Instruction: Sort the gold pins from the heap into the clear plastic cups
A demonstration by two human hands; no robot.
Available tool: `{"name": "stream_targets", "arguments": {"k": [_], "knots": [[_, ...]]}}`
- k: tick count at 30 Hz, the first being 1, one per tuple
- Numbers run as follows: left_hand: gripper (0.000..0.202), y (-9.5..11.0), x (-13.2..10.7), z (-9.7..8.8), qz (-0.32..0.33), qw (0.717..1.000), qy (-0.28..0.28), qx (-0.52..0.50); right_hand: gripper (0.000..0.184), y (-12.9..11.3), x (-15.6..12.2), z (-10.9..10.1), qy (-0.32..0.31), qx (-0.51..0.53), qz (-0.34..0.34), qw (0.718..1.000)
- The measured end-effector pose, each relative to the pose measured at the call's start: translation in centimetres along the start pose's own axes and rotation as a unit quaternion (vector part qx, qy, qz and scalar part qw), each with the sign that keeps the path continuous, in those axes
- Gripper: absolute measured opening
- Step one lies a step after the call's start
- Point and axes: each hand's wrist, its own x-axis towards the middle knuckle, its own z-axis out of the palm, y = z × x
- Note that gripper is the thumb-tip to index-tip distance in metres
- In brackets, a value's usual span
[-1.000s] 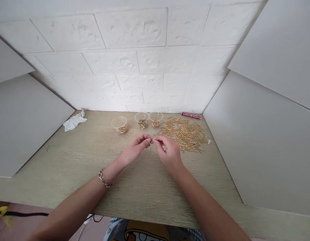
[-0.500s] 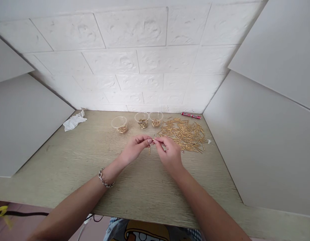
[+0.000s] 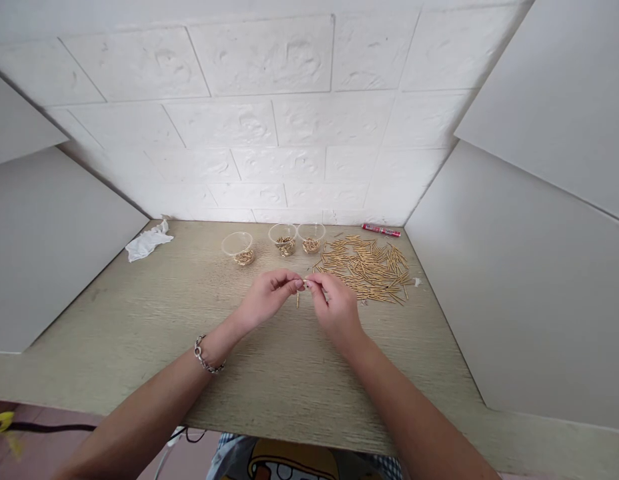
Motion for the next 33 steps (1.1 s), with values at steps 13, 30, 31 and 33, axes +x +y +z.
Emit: {"name": "stream_targets", "arguments": {"k": [13,30,31,33], "knots": [[0.02,0.5,-0.1,-0.3,0.083,0.989,0.025,0.118,0.014,0.1,0.4,0.0,-0.04,0.0,0.007,0.999],[0.023,0.5,-0.1,0.6,0.008,0.999,0.044,0.03,0.014,-0.2,0.1,0.5,-0.011,0.054,0.067,0.996],[0.023,0.5,0.0,0.5,0.007,0.999,0.042,0.027,0.014,-0.1,0.1,0.5,-0.015,0.05,0.067,0.996],[0.022,0.4,0.1,0.5,0.003,0.999,0.035,0.014,0.013,0.0,0.0,0.6,-0.021,0.03,0.063,0.997]]}}
